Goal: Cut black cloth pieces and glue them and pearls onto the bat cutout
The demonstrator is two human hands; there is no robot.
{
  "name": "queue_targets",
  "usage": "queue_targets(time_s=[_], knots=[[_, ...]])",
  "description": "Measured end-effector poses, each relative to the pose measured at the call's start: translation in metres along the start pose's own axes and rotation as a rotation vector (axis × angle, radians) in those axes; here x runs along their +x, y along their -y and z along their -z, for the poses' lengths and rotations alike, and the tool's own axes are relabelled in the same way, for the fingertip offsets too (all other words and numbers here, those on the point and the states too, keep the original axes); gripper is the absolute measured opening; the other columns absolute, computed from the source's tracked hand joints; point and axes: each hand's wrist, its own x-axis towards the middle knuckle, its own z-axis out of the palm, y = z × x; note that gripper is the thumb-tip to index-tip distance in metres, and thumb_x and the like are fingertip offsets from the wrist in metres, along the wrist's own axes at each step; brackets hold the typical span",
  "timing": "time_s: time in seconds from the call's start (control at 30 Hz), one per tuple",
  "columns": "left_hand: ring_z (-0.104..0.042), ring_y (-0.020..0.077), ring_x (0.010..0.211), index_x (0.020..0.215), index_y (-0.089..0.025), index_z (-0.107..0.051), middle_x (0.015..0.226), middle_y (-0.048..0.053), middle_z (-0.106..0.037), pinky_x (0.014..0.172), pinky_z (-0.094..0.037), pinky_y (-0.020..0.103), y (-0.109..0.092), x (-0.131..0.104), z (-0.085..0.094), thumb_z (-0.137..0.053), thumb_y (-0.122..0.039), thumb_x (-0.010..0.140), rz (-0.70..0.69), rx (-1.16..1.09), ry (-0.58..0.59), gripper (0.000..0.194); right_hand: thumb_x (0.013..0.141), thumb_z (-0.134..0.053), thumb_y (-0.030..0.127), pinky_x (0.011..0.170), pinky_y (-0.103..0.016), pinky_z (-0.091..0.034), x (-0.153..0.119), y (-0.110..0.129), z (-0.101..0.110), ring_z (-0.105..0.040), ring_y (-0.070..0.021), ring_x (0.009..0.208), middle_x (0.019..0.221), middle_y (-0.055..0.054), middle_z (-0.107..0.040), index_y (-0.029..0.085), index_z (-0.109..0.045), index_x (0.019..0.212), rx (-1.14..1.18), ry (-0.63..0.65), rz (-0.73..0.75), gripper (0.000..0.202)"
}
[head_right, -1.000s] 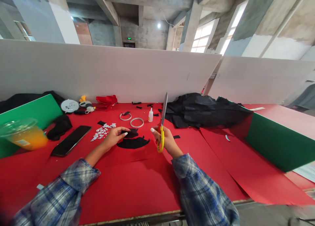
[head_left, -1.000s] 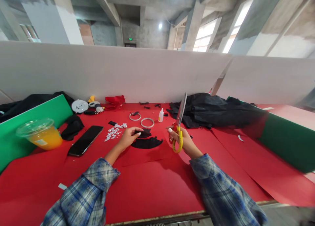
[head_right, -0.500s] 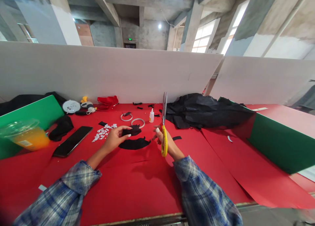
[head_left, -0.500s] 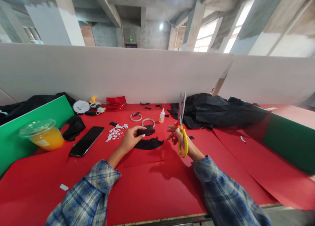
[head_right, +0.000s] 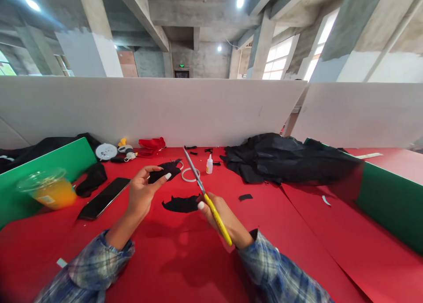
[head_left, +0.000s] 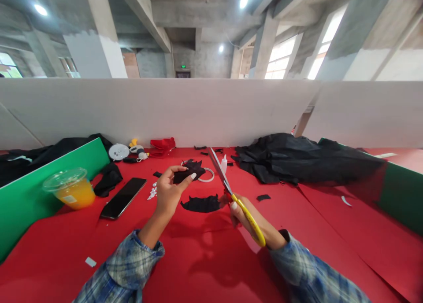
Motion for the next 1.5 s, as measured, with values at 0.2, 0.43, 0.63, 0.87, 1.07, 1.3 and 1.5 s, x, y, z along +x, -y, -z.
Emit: queue_targets(time_s=[0.2, 0.43, 0.63, 0.87, 1.07, 1.3, 1.5], knots=[[-0.068, 0.0168, 0.082, 0.089, -0.019, -0.062, 0.089, 0.003, -0.070, 0.075, -0.056, 0.027, -0.009, -0.002, 0.001, -0.079, -0.029, 0.065, -0.057, -0.085, -0.047, 0.031, 0.083, -0.027, 0.079, 0.049, -0.028, -0.039, -0.002, 0.004, -0.010, -0.046, -0.0127, 0.047, 0.059, 0.001, -0.049, 0.020, -0.053, 0.074, -0.044, 0.080, 0.009, 0.066], [-0.070, 0.0202, 0.089, 0.096, -0.020, -0.066, 0.098, 0.004, -0.072, 0.080, -0.058, 0.031, -0.036, 0.013, -0.007, -0.080, -0.025, 0.065, -0.143, -0.137, -0.028, 0.035, 0.085, -0.027, 0.077, 0.053, -0.029, -0.046, -0.010, 0.010, -0.008, -0.052, -0.0132, 0.051, 0.066, 0.000, -0.054, 0.017, -0.057, 0.086, 0.043, 0.123, -0.032, 0.068], [-0.068, 0.0228, 0.103, 0.101, -0.020, -0.071, 0.110, 0.006, -0.073, 0.091, -0.056, 0.033, -0.054, 0.031, -0.022, -0.080, -0.017, 0.063, -0.129, -0.303, 0.122, 0.039, 0.084, -0.030, 0.078, 0.054, -0.029, -0.047, -0.009, 0.008, -0.010, -0.050, -0.0124, 0.050, 0.068, -0.001, -0.054, 0.014, -0.059, 0.097, 0.121, 0.064, -0.039, 0.071], [-0.068, 0.0230, 0.103, 0.096, -0.021, -0.072, 0.106, 0.004, -0.074, 0.090, -0.057, 0.034, -0.052, 0.034, -0.034, -0.081, -0.013, 0.058, 0.012, -0.503, 0.174, 0.040, 0.084, -0.033, 0.077, 0.054, -0.029, -0.047, -0.009, 0.006, -0.011, -0.047, -0.0103, 0.050, 0.073, -0.002, -0.054, 0.015, -0.058, 0.094, 0.159, 0.034, -0.045, 0.068], [-0.069, 0.0200, 0.100, 0.095, -0.022, -0.073, 0.104, 0.003, -0.075, 0.094, -0.055, 0.032, -0.050, 0.035, -0.034, -0.081, -0.012, 0.058, 0.066, -0.588, 0.261, 0.039, 0.085, -0.031, 0.076, 0.047, -0.025, -0.039, -0.008, 0.002, -0.014, -0.045, -0.0089, 0.048, 0.073, -0.003, -0.054, 0.014, -0.057, 0.090, 0.192, 0.030, -0.067, 0.067], [-0.068, 0.0211, 0.103, 0.093, -0.023, -0.073, 0.105, 0.002, -0.074, 0.093, -0.055, 0.033, -0.047, 0.035, -0.035, -0.082, -0.013, 0.059, 0.045, -0.606, 0.290, 0.037, 0.088, -0.028, 0.074, 0.037, -0.020, -0.027, -0.004, -0.019, -0.021, -0.036, -0.0059, 0.039, 0.059, 0.003, -0.046, 0.017, -0.049, 0.077, 0.262, 0.070, -0.070, 0.061], [-0.067, 0.0217, 0.103, 0.093, -0.023, -0.073, 0.105, 0.002, -0.074, 0.093, -0.055, 0.034, -0.049, 0.034, -0.034, -0.082, -0.013, 0.058, 0.073, -0.624, 0.288, 0.038, 0.085, -0.027, 0.077, 0.036, -0.020, -0.023, -0.003, -0.019, -0.023, -0.033, -0.0061, 0.036, 0.048, 0.005, -0.041, 0.020, -0.043, 0.069, 0.213, 0.053, -0.084, 0.062]])
